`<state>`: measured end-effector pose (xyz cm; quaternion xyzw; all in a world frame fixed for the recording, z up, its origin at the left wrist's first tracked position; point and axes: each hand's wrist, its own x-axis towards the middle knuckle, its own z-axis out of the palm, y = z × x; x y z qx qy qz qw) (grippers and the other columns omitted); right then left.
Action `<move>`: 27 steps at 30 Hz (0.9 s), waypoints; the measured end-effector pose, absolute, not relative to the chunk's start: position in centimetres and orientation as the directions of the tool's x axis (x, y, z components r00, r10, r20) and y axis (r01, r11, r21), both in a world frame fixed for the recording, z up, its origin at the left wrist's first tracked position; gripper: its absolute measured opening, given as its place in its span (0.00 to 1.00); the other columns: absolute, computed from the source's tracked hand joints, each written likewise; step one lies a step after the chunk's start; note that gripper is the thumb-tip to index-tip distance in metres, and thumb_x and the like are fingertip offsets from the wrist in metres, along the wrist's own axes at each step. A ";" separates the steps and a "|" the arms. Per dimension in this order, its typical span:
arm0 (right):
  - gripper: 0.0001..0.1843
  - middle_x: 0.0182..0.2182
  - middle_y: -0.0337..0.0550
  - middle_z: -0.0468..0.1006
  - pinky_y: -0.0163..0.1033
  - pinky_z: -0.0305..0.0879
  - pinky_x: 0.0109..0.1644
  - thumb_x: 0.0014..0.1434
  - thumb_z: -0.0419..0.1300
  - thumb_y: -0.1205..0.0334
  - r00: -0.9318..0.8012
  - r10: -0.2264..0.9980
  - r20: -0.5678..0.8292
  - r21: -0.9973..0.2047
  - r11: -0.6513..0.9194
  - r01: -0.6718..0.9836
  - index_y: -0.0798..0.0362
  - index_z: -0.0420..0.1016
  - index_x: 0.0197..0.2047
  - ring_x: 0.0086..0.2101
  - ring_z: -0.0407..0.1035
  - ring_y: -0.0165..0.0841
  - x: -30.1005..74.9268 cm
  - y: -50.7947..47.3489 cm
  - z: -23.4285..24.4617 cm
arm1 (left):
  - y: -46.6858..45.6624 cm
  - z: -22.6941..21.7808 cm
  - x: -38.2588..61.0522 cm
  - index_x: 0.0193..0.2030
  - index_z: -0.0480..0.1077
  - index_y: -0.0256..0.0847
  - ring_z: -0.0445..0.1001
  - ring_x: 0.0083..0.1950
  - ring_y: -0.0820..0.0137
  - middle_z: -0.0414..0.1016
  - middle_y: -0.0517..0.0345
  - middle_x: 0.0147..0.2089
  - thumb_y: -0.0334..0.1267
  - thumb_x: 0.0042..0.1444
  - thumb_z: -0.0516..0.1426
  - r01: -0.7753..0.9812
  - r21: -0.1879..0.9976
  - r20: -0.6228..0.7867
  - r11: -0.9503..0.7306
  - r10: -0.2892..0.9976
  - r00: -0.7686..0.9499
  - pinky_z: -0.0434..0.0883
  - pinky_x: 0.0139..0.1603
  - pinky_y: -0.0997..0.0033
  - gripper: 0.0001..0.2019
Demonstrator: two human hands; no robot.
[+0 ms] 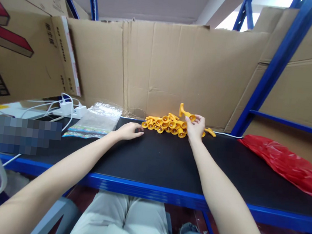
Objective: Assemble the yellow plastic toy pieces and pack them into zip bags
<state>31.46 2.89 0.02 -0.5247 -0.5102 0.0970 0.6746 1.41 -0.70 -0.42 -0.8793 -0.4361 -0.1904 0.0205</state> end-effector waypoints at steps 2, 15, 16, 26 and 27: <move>0.24 0.47 0.50 0.67 0.44 0.65 0.47 0.50 0.57 0.55 0.410 0.611 0.677 -0.711 0.399 0.580 0.53 0.58 0.49 0.41 0.68 0.36 32.6 3.2 -0.8 | -0.7 -0.5 1.5 0.39 0.72 0.42 0.73 0.39 0.67 0.76 0.57 0.38 0.45 0.55 0.50 0.770 0.131 0.351 -0.624 0.756 0.553 0.67 0.40 0.70 0.13; 0.34 0.55 0.55 0.64 0.57 0.52 0.57 0.51 0.52 0.63 0.197 0.780 0.595 -0.408 0.082 0.909 0.55 0.54 0.62 0.55 0.56 0.48 33.3 3.4 -2.1 | -0.7 -0.5 1.5 0.38 0.73 0.42 0.73 0.37 0.67 0.76 0.56 0.36 0.45 0.54 0.50 0.773 0.117 0.342 -0.624 0.756 0.559 0.67 0.38 0.70 0.13; 0.36 0.56 0.55 0.63 0.60 0.50 0.57 0.51 0.52 0.63 0.211 0.797 0.566 -0.405 0.046 0.913 0.54 0.51 0.63 0.56 0.55 0.49 33.3 3.4 -2.2 | -0.7 -0.5 1.5 0.38 0.73 0.42 0.73 0.37 0.67 0.76 0.56 0.36 0.45 0.54 0.50 0.773 0.118 0.339 -0.623 0.757 0.559 0.67 0.38 0.71 0.13; 0.39 0.65 0.51 0.44 0.69 0.38 0.56 0.55 0.50 0.60 0.245 0.881 0.404 -0.420 -0.059 0.906 0.47 0.38 0.67 0.62 0.40 0.50 33.3 3.3 -2.2 | -0.7 -0.2 1.3 0.38 0.72 0.42 0.72 0.41 0.65 0.75 0.54 0.38 0.43 0.55 0.49 0.837 0.074 0.358 -0.541 0.798 0.484 0.67 0.40 0.69 0.13; 0.39 0.65 0.51 0.43 0.70 0.37 0.56 0.54 0.50 0.60 0.246 0.882 0.403 -0.424 -0.058 0.904 0.47 0.38 0.67 0.62 0.40 0.51 33.3 3.3 -2.2 | -0.7 0.0 1.1 0.38 0.72 0.41 0.72 0.43 0.63 0.75 0.52 0.40 0.42 0.56 0.48 0.870 0.063 0.387 -0.488 0.816 0.430 0.67 0.42 0.67 0.13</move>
